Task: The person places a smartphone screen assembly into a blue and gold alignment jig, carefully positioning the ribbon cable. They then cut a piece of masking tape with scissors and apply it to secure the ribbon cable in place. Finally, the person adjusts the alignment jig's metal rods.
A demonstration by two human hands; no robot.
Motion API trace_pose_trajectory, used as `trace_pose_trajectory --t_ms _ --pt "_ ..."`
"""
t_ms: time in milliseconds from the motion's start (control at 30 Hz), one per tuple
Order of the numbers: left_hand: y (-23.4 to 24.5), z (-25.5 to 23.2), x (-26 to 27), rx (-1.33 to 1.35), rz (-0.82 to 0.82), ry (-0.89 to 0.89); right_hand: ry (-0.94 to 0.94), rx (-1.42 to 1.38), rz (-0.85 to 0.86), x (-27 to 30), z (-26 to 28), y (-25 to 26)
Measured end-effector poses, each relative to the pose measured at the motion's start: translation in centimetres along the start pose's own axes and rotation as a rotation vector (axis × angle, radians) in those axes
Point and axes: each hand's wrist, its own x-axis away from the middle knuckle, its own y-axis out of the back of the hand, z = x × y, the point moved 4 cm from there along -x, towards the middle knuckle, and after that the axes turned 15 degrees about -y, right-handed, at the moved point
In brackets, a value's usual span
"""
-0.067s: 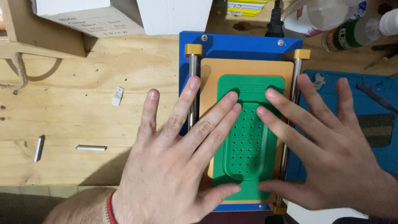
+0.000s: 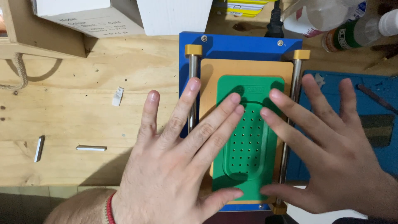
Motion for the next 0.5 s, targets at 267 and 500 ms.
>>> trace_pose_trajectory --t_ms 267,500 --pt "-0.14 -0.21 0.01 -0.007 0.009 -0.004 -0.006 0.019 0.03 -0.04 0.03 -0.21" --pt "0.03 -0.16 0.25 0.0 -0.004 0.009 0.018 -0.019 -0.01 0.18 -0.18 0.3"
